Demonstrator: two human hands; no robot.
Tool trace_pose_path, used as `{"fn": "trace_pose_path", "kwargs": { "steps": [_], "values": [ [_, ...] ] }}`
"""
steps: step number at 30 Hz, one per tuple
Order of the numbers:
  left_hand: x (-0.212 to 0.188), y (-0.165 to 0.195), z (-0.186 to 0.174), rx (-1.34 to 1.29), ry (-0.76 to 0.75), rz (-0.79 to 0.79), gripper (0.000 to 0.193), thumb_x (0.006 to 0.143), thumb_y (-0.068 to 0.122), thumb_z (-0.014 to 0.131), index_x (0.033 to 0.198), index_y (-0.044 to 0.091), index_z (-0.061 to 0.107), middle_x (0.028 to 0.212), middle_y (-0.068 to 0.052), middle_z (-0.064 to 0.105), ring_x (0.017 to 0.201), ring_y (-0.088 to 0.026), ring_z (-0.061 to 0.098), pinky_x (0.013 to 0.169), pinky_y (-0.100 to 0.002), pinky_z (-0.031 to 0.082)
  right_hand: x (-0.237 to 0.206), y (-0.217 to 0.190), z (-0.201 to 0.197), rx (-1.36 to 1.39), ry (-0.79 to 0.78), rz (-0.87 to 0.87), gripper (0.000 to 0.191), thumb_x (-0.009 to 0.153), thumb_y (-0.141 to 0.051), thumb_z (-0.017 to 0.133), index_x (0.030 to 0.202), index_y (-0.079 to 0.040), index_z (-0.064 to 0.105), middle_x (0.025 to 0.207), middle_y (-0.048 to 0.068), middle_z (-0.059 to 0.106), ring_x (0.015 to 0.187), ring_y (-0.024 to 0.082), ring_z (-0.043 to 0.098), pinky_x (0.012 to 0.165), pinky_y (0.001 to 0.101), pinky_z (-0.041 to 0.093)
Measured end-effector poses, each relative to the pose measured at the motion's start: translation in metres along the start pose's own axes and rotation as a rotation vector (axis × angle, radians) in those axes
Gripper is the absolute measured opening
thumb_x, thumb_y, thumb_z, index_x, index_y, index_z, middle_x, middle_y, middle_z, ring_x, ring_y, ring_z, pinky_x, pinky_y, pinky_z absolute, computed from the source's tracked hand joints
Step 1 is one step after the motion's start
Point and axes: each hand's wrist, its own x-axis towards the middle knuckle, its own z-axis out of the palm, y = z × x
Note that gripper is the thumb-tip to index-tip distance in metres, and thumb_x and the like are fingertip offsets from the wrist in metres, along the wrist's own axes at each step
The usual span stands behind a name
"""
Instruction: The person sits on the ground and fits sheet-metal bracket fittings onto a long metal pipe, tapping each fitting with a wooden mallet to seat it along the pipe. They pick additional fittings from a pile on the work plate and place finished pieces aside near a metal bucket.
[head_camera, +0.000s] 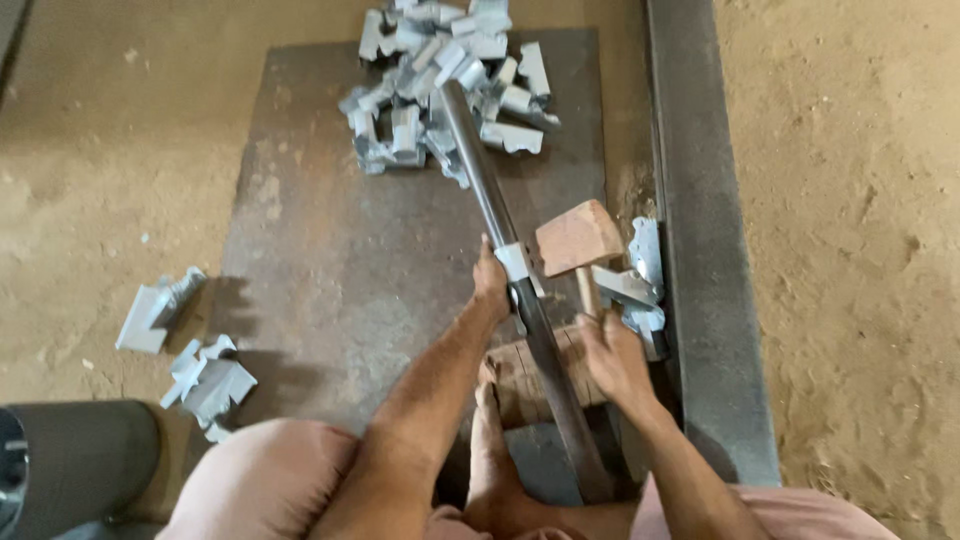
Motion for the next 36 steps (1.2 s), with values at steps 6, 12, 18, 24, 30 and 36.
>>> {"fn": "trace_pose_path", "kwargs": {
  "steps": [6, 12, 18, 24, 30, 36],
  "values": [
    [0.006, -0.001, -0.002, -0.163, -0.155, -0.208, 0.048, 0.104, 0.053, 0.043, 0.092, 0.01, 0.06, 0.07, -0.007, 0.059, 0.059, -0.03, 0.065, 0.061, -0.052, 0.062, -0.006, -0.018, -0.008, -0.11, 0.047, 0.003, 0.05, 0.113, -0.037, 0.046, 0.101, 0.008, 0.06, 0.069, 0.021, 0.065, 0.057, 0.027, 0.062, 0.051, 0.0428, 0.045],
    [0.013, -0.007, -0.008, -0.19, -0.238, -0.264, 0.038, 0.104, 0.038, 0.045, 0.106, 0.008, 0.068, 0.073, -0.011, 0.062, 0.061, -0.029, 0.065, 0.064, -0.051, 0.062, -0.008, -0.039, -0.022, 0.243, 0.094, 0.065, 0.04, 0.103, -0.036, 0.049, 0.105, 0.003, 0.059, 0.067, 0.015, 0.066, 0.055, 0.024, 0.066, 0.048, 0.0374, 0.051],
    [0.01, -0.005, -0.006, -0.116, -0.113, -0.242, 0.034, 0.105, 0.033, 0.059, 0.114, 0.002, 0.069, 0.089, -0.015, 0.073, 0.074, -0.033, 0.07, 0.07, -0.051, 0.058, -0.002, -0.037, -0.013, 0.295, -0.114, 0.179, 0.038, 0.106, -0.039, 0.051, 0.091, -0.004, 0.054, 0.066, 0.007, 0.057, 0.053, 0.016, 0.055, 0.047, 0.0313, 0.047],
    [-0.037, 0.032, -0.049, 0.131, -0.224, -0.465, 0.053, 0.094, 0.064, 0.052, 0.116, 0.016, 0.057, 0.104, -0.004, 0.064, 0.095, -0.036, 0.065, 0.083, -0.059, 0.051, 0.011, 0.01, -0.042, 1.027, 0.132, 0.74, 0.028, 0.103, -0.042, 0.051, 0.093, -0.015, 0.052, 0.063, -0.002, 0.049, 0.049, 0.01, 0.042, 0.038, 0.0296, 0.036],
    [-0.006, 0.062, -0.037, 0.307, -0.368, -0.236, 0.049, 0.09, 0.048, 0.078, 0.109, 0.003, 0.07, 0.102, -0.013, 0.07, 0.089, -0.029, 0.068, 0.082, -0.049, 0.057, 0.019, 0.08, -0.048, 1.095, 0.333, 1.01, 0.02, 0.095, -0.029, 0.068, 0.098, -0.014, 0.055, 0.07, -0.002, 0.053, 0.055, 0.012, 0.051, 0.044, 0.0317, 0.043],
    [0.091, 0.144, 0.032, 0.51, 0.186, 0.166, 0.051, 0.077, 0.041, 0.083, 0.111, 0.007, 0.067, 0.096, -0.008, 0.07, 0.079, -0.025, 0.065, 0.061, -0.045, 0.052, 0.021, 0.096, -0.044, 0.405, 0.17, 0.867, 0.049, 0.099, -0.036, 0.07, 0.093, 0.013, 0.071, 0.081, 0.021, 0.072, 0.065, 0.028, 0.067, 0.053, 0.0415, 0.05]
  ]
}}
